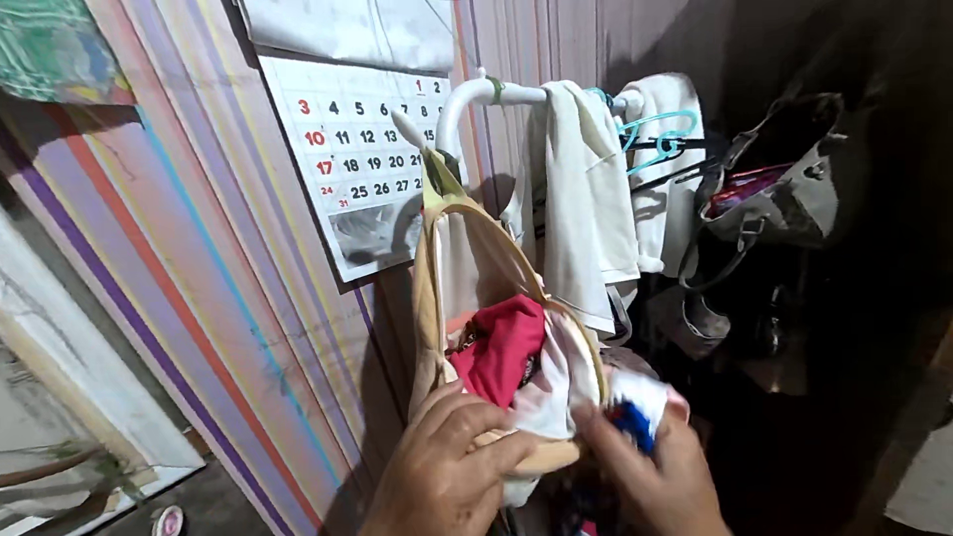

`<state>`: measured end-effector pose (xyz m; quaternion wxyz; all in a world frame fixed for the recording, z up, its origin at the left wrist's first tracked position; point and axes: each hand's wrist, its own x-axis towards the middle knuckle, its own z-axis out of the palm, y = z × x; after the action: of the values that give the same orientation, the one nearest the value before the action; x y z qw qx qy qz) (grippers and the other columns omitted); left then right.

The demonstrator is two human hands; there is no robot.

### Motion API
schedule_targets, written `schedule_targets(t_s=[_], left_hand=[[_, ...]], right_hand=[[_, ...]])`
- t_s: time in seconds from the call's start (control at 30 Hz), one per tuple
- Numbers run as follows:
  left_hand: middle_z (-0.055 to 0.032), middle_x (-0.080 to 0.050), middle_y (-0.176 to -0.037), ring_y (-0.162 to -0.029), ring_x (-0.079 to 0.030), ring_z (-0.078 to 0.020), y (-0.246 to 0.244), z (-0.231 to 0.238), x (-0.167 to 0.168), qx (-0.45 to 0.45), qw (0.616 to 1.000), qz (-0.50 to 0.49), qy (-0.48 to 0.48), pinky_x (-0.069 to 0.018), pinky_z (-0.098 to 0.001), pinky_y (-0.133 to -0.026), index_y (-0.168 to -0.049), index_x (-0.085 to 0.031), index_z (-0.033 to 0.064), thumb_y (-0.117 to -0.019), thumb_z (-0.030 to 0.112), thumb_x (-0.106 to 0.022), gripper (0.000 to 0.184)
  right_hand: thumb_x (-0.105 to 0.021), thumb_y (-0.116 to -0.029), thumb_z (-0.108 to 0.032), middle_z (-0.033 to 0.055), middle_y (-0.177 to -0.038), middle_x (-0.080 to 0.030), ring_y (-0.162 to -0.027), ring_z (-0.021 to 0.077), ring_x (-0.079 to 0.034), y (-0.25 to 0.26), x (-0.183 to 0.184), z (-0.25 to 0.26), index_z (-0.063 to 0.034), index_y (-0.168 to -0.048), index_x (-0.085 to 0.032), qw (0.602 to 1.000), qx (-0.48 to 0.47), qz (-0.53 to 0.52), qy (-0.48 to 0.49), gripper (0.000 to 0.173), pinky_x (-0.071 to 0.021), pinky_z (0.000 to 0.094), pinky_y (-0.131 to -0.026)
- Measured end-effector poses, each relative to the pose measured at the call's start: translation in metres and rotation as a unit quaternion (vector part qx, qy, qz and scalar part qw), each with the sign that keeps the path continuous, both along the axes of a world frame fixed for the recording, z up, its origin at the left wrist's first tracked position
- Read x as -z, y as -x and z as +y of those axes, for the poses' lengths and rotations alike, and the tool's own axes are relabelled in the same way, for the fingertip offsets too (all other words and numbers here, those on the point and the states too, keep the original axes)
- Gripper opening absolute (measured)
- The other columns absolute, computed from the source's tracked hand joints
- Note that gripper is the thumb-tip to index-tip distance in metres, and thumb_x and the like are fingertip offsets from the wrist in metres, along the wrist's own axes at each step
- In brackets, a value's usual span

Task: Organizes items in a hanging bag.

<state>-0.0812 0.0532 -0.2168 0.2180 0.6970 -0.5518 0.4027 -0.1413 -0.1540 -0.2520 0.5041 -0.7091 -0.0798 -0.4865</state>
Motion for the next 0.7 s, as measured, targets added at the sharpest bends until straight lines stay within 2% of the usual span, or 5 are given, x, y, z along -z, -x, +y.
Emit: schedule_targets(t_s=[0.13, 0.27, 0.43, 0.57, 0.7], left_hand=[[0.0065, -0.066, -0.108, -0.116, -0.06, -0.008, -0.012, 0.011, 0.014, 0.019, 0.999, 0.012, 0.032, -0.0387, -0.0399, -0.117, -0.102, -0.069, 0.0257, -0.0985, 0.02, -0.05, 0.02], [0.0084, -0.066, -0.105, -0.118, -0.06, -0.0072, -0.019, 0.023, 0.016, 0.037, 0.997, 0.051, 0.055, -0.0373, -0.0403, -0.119, -0.099, -0.067, 0.0245, -0.1001, 0.02, -0.048, 0.02], [0.0077, -0.069, -0.11, -0.117, -0.063, -0.0062, -0.023, 0.037, 0.005, 0.055, 0.991, 0.103, 0.067, -0.0409, -0.041, -0.118, -0.11, -0.067, 0.0216, -0.1091, 0.032, -0.038, 0.031], [0.0046, -0.066, -0.117, -0.105, -0.064, -0.0028, -0.017, 0.022, -0.008, -0.005, 0.987, 0.084, 0.133, -0.0564, -0.0203, -0.086, -0.115, -0.068, 0.0188, -0.1028, 0.029, -0.058, 0.019], [-0.0076, -0.066, -0.127, -0.11, -0.066, -0.0129, -0.006, -0.003, -0.029, -0.138, 0.985, 0.038, 0.096, -0.058, -0.0304, -0.091, -0.128, -0.068, 0.0079, -0.0971, 0.026, -0.064, 0.036]], right_hand=[[-0.063, -0.0951, -0.012, -0.0079, -0.079, -0.069, -0.073, -0.006, -0.065, 0.013, 0.039, 0.028, -0.0042, -0.091, -0.067, 0.987, -0.128, 0.052, -0.082, 0.01, -0.0581, 0.0187, -0.071], [-0.064, -0.0948, -0.012, -0.0042, -0.079, -0.07, -0.076, -0.0058, -0.065, 0.007, 0.04, 0.039, -0.0021, -0.09, -0.068, 0.98, -0.181, 0.048, -0.062, 0.011, -0.0572, 0.0174, -0.074], [-0.064, -0.0952, -0.012, 0.0004, -0.078, -0.07, -0.075, -0.0052, -0.065, -0.002, 0.043, 0.05, 0.0008, -0.088, -0.067, 0.983, -0.18, 0.028, -0.035, 0.015, -0.0561, 0.0159, -0.074], [-0.064, -0.0956, -0.013, 0.0001, -0.075, -0.068, -0.072, -0.0058, -0.064, -0.004, 0.044, 0.053, -0.0002, -0.086, -0.067, 0.984, -0.174, 0.028, -0.027, 0.016, -0.0547, 0.0145, -0.071], [-0.064, -0.0961, -0.016, 0.002, -0.075, -0.068, -0.072, -0.0041, -0.063, -0.004, 0.045, 0.052, 0.0012, -0.086, -0.067, 0.987, -0.159, 0.028, -0.021, 0.02, -0.0542, 0.0154, -0.071]])
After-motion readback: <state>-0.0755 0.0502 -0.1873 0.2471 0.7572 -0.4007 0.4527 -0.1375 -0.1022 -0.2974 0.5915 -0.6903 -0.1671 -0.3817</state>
